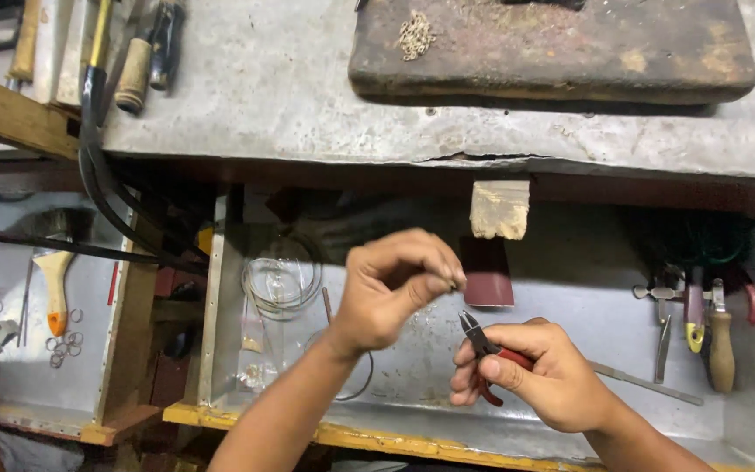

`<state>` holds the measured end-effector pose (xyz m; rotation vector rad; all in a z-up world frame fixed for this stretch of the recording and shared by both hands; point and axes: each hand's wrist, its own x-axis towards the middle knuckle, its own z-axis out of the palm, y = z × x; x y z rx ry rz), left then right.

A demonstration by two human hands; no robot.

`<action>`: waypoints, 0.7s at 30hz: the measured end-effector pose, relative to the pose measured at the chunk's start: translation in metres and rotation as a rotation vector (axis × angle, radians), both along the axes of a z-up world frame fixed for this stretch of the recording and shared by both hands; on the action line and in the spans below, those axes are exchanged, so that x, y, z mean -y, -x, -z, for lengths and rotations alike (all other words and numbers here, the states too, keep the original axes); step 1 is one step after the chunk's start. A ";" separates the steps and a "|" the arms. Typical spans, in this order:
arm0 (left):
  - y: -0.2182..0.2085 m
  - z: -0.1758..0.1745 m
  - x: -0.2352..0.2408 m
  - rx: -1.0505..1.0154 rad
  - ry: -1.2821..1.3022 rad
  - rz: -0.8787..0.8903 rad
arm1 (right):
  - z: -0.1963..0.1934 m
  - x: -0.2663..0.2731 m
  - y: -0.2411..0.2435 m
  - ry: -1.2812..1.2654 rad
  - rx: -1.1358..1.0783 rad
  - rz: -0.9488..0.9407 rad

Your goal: Using round-nose pliers to bend small segments of wire into circular links for jewelry assembly.

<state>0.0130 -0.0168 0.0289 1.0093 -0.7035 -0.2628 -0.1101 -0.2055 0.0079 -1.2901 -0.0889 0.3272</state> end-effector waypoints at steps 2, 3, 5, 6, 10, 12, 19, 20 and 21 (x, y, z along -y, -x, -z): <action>0.009 0.014 -0.003 -0.059 0.004 0.052 | 0.001 -0.002 0.000 0.007 -0.005 0.008; 0.013 0.021 -0.004 -0.110 0.010 0.105 | 0.001 -0.003 -0.001 0.016 -0.002 0.018; 0.014 0.027 -0.004 -0.129 0.013 0.121 | 0.003 -0.003 -0.002 0.016 0.002 0.003; 0.015 0.030 -0.005 -0.144 0.015 0.138 | 0.004 -0.003 -0.002 0.016 0.010 -0.010; 0.015 0.034 -0.007 -0.146 0.003 0.147 | 0.005 -0.005 -0.003 0.016 0.005 -0.008; 0.016 0.035 -0.007 -0.144 0.013 0.156 | 0.000 -0.008 -0.006 -0.001 0.088 -0.022; 0.013 0.030 -0.010 -0.143 -0.016 0.165 | 0.001 -0.006 -0.006 0.041 0.061 -0.029; 0.012 0.030 -0.011 -0.141 -0.031 0.171 | 0.000 -0.007 -0.006 0.040 0.074 -0.032; 0.012 0.030 -0.012 -0.139 -0.047 0.177 | 0.000 -0.007 -0.006 0.038 0.087 -0.035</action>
